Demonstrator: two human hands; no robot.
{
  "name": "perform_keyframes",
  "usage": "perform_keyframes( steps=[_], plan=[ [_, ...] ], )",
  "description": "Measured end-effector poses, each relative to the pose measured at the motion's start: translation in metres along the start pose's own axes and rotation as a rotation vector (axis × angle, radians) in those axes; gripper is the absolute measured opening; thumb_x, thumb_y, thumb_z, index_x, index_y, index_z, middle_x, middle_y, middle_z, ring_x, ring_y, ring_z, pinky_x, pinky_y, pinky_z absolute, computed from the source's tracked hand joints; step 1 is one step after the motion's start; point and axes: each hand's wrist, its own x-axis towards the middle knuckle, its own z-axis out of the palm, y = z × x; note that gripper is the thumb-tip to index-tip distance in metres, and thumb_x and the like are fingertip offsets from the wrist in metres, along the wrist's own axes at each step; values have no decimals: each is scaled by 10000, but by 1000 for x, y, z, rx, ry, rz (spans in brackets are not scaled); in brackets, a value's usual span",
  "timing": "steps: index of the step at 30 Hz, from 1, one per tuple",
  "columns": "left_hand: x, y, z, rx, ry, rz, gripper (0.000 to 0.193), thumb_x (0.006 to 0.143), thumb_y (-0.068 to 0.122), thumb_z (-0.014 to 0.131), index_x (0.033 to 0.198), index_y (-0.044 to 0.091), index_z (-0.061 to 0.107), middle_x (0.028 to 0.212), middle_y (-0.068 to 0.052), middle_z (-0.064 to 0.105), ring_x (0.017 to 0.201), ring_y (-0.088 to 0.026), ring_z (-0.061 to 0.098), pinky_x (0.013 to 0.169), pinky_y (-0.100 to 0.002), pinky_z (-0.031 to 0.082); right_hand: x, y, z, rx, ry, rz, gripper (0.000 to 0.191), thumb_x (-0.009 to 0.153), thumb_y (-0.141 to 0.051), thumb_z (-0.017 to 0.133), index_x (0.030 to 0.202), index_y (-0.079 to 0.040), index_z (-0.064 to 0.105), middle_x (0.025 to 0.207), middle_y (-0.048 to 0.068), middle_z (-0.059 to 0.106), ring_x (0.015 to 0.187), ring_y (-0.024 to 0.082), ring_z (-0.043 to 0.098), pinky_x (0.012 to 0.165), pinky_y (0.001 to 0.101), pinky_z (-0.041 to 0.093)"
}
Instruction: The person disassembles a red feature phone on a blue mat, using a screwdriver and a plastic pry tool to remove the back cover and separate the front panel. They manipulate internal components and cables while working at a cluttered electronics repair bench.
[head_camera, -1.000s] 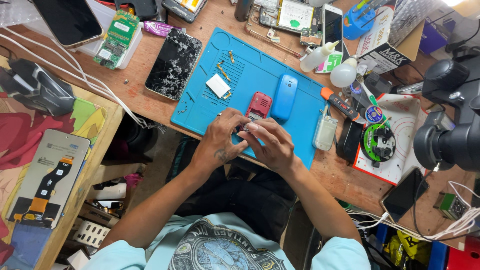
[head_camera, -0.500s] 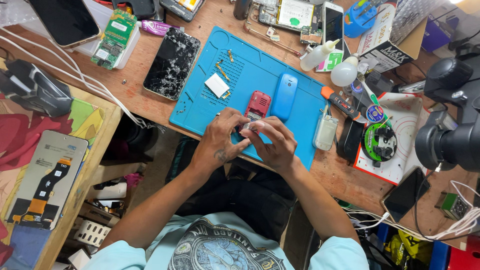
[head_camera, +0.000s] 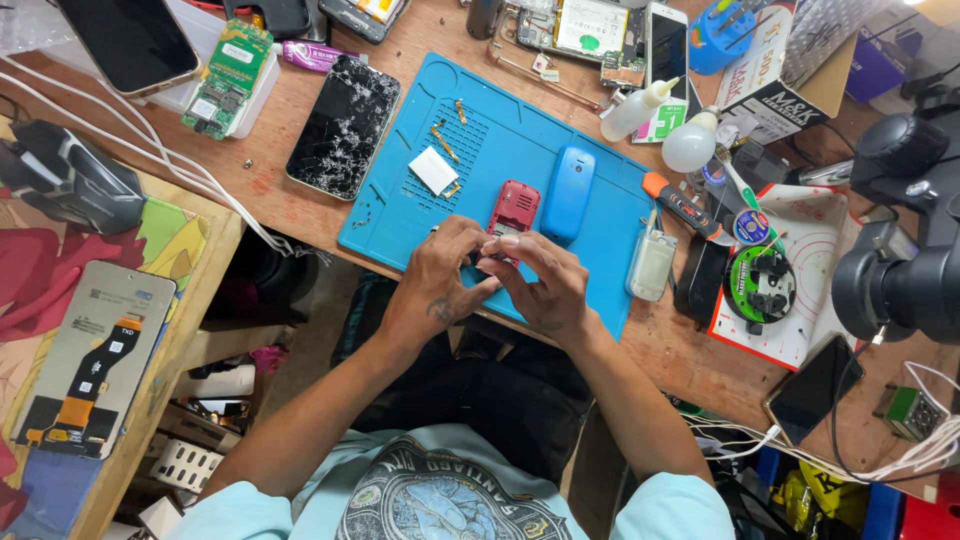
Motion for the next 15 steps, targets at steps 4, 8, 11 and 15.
perform_keyframes(
  steps=[4, 8, 11, 15],
  plan=[
    [-2, 0, 3, 10, 32, 37, 350, 741, 137, 825, 1048, 58, 676, 1068, -91, 633, 916, -280, 670, 799, -397, 564, 0, -4, -4, 68, -63, 21, 517, 953, 78, 738, 1393, -62, 506, 1110, 170, 728, 1000, 272, 758, 857, 364, 641],
    [-3, -2, 3, -22, 56, 1, 397, 748, 137, 808, 1098, 47, 643, 1039, -82, 626, 945, -274, 674, 810, -391, 564, -4, -3, -1, 215, -101, 91, 453, 1029, 98, 636, 1425, -53, 479, 1290, 233, 666, 1162, 329, 720, 946, 396, 644],
    [-3, -2, 2, -22, 51, 41, 412, 733, 147, 813, 1106, 47, 667, 1078, -96, 637, 959, -290, 663, 810, -401, 554, -8, 0, 3, 64, -45, 68, 477, 896, -4, 759, 1324, -77, 561, 1199, 222, 607, 1060, 317, 674, 839, 363, 612],
    [0, -2, -1, -25, 8, 42, 432, 728, 191, 823, 1102, 35, 674, 1095, -115, 634, 889, -287, 653, 779, -398, 558, -13, 2, 5, 43, 38, 38, 421, 944, 30, 776, 1309, -108, 618, 1115, 136, 631, 945, 217, 676, 783, 303, 622]
  ],
)
